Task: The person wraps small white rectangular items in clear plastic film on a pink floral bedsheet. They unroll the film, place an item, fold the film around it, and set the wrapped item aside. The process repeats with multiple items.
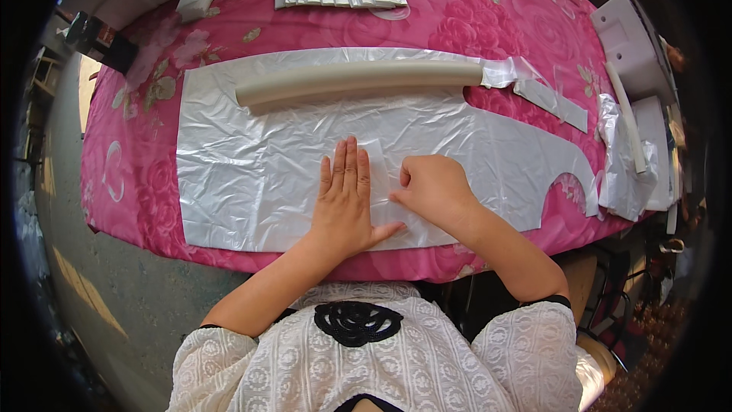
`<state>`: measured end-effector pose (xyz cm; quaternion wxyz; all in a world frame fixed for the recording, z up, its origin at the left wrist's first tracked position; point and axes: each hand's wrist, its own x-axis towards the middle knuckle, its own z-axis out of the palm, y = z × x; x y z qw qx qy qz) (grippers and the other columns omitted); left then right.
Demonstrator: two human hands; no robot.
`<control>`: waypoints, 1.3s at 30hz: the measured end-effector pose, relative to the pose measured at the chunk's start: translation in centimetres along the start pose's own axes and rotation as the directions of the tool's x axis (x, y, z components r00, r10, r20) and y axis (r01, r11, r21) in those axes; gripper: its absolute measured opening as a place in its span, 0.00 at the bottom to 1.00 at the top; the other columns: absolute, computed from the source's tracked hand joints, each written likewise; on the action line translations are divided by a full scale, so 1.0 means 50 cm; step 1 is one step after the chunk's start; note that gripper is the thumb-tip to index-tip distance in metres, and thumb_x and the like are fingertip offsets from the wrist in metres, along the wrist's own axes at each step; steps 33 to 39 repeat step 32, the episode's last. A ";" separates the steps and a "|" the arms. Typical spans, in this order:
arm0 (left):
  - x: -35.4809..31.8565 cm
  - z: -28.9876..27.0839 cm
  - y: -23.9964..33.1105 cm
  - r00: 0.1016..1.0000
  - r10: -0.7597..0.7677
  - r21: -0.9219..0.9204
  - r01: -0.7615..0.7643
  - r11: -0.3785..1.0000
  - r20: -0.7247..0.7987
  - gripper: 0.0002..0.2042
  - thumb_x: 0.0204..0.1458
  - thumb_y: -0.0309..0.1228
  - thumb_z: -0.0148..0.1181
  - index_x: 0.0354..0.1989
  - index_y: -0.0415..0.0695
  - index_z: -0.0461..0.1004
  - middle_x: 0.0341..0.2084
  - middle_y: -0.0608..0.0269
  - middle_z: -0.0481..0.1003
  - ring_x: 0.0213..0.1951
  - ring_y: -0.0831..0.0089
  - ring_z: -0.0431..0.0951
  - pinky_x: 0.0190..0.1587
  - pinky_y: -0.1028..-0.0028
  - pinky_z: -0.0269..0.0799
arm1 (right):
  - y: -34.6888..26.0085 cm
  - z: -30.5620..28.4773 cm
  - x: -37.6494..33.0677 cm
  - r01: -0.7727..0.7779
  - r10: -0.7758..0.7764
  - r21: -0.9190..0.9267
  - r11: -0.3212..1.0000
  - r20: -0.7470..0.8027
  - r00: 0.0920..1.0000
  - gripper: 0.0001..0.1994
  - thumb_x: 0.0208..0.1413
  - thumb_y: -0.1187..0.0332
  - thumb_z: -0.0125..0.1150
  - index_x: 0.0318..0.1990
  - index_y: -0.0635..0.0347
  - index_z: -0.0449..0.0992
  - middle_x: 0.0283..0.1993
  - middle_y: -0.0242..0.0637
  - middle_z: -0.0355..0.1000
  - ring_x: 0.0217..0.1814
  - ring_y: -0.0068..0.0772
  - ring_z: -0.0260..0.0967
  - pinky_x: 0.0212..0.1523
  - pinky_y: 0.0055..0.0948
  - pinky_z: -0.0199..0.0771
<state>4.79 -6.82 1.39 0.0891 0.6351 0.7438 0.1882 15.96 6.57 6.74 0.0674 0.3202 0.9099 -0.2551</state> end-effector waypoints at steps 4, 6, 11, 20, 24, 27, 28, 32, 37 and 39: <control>-0.029 -0.025 -0.017 0.984 0.050 -0.120 -0.071 0.990 -0.169 0.53 0.38 0.57 0.59 0.65 0.35 0.39 0.65 0.38 0.36 0.67 0.45 0.33 0.64 0.52 0.29 | -0.020 -0.006 -0.003 0.066 -0.083 -0.183 0.981 -0.087 0.993 0.15 0.42 0.63 0.64 0.35 0.62 0.73 0.35 0.42 0.73 0.37 0.42 0.71 0.39 0.37 0.69; -0.072 -0.065 -0.034 0.969 0.028 -0.311 -0.106 0.944 -0.246 0.42 0.40 0.45 0.63 0.62 0.37 0.52 0.60 0.36 0.52 0.64 0.48 0.50 0.62 0.54 0.46 | -0.036 0.005 0.011 0.341 -0.369 -0.164 0.926 -0.196 0.909 0.19 0.45 0.62 0.61 0.43 0.64 0.71 0.44 0.46 0.70 0.48 0.44 0.66 0.48 0.39 0.65; -0.250 -0.116 -0.067 0.815 -0.249 -0.806 0.568 0.167 0.523 0.10 0.54 0.19 0.49 0.44 0.32 0.71 0.37 0.53 0.76 0.41 0.72 0.77 0.47 0.75 0.71 | -0.076 0.109 0.062 0.504 -0.506 -0.068 0.861 -0.215 0.835 0.33 0.52 0.53 0.54 0.61 0.64 0.56 0.65 0.53 0.48 0.68 0.51 0.43 0.66 0.45 0.41; -0.370 -0.103 -0.075 0.508 -0.594 -0.764 0.557 -0.326 0.624 0.07 0.53 0.25 0.54 0.37 0.35 0.73 0.33 0.61 0.76 0.34 0.74 0.76 0.39 0.76 0.72 | -0.296 0.242 -0.042 0.612 -0.696 0.375 0.696 0.146 0.703 0.33 0.58 0.52 0.44 0.65 0.63 0.47 0.69 0.54 0.36 0.73 0.51 0.26 0.68 0.47 0.27; -0.346 -0.152 -0.090 0.642 -0.600 -0.609 0.734 0.301 0.477 0.06 0.44 0.25 0.61 0.31 0.37 0.77 0.26 0.62 0.77 0.28 0.78 0.75 0.31 0.78 0.71 | -0.288 0.223 -0.027 0.784 -0.829 0.298 0.545 0.053 0.556 0.23 0.56 0.58 0.47 0.57 0.59 0.61 0.68 0.53 0.42 0.73 0.51 0.28 0.68 0.51 0.26; -0.293 -0.206 -0.089 0.839 -0.448 -0.364 0.539 0.759 0.309 0.09 0.37 0.26 0.64 0.30 0.40 0.78 0.26 0.59 0.78 0.25 0.73 0.77 0.28 0.76 0.73 | -0.252 0.172 0.018 0.882 -0.890 0.119 0.456 0.055 0.453 0.09 0.49 0.64 0.56 0.33 0.59 0.72 0.60 0.47 0.57 0.70 0.48 0.41 0.67 0.53 0.34; -0.266 -0.219 -0.090 0.907 -0.363 -0.358 0.418 0.835 0.211 0.08 0.37 0.25 0.64 0.30 0.40 0.78 0.26 0.57 0.78 0.26 0.71 0.78 0.30 0.74 0.73 | -0.231 0.152 0.036 0.891 -0.894 0.075 0.448 0.032 0.447 0.07 0.48 0.64 0.57 0.31 0.58 0.72 0.58 0.45 0.60 0.69 0.47 0.44 0.66 0.52 0.37; -0.146 -0.274 -0.141 0.982 -0.188 -0.409 0.167 0.897 -0.012 0.21 0.38 0.26 0.66 0.45 0.44 0.74 0.38 0.52 0.77 0.40 0.59 0.78 0.42 0.70 0.73 | -0.145 0.057 0.124 0.791 -0.802 0.240 0.563 -0.072 0.593 0.05 0.44 0.67 0.61 0.28 0.53 0.73 0.49 0.38 0.66 0.64 0.42 0.53 0.66 0.50 0.43; -0.146 -0.274 -0.141 0.982 -0.188 -0.409 0.167 0.897 -0.012 0.21 0.38 0.26 0.66 0.45 0.44 0.74 0.38 0.52 0.77 0.40 0.59 0.78 0.42 0.70 0.73 | -0.145 0.057 0.124 0.791 -0.802 0.240 0.563 -0.072 0.593 0.05 0.44 0.67 0.61 0.28 0.53 0.73 0.49 0.38 0.66 0.64 0.42 0.53 0.66 0.50 0.43; -0.146 -0.274 -0.141 0.982 -0.188 -0.409 0.167 0.897 -0.012 0.21 0.38 0.26 0.66 0.45 0.44 0.74 0.38 0.52 0.77 0.40 0.59 0.78 0.42 0.70 0.73 | -0.145 0.057 0.124 0.791 -0.802 0.240 0.563 -0.072 0.593 0.05 0.44 0.67 0.61 0.28 0.53 0.73 0.49 0.38 0.66 0.64 0.42 0.53 0.66 0.50 0.43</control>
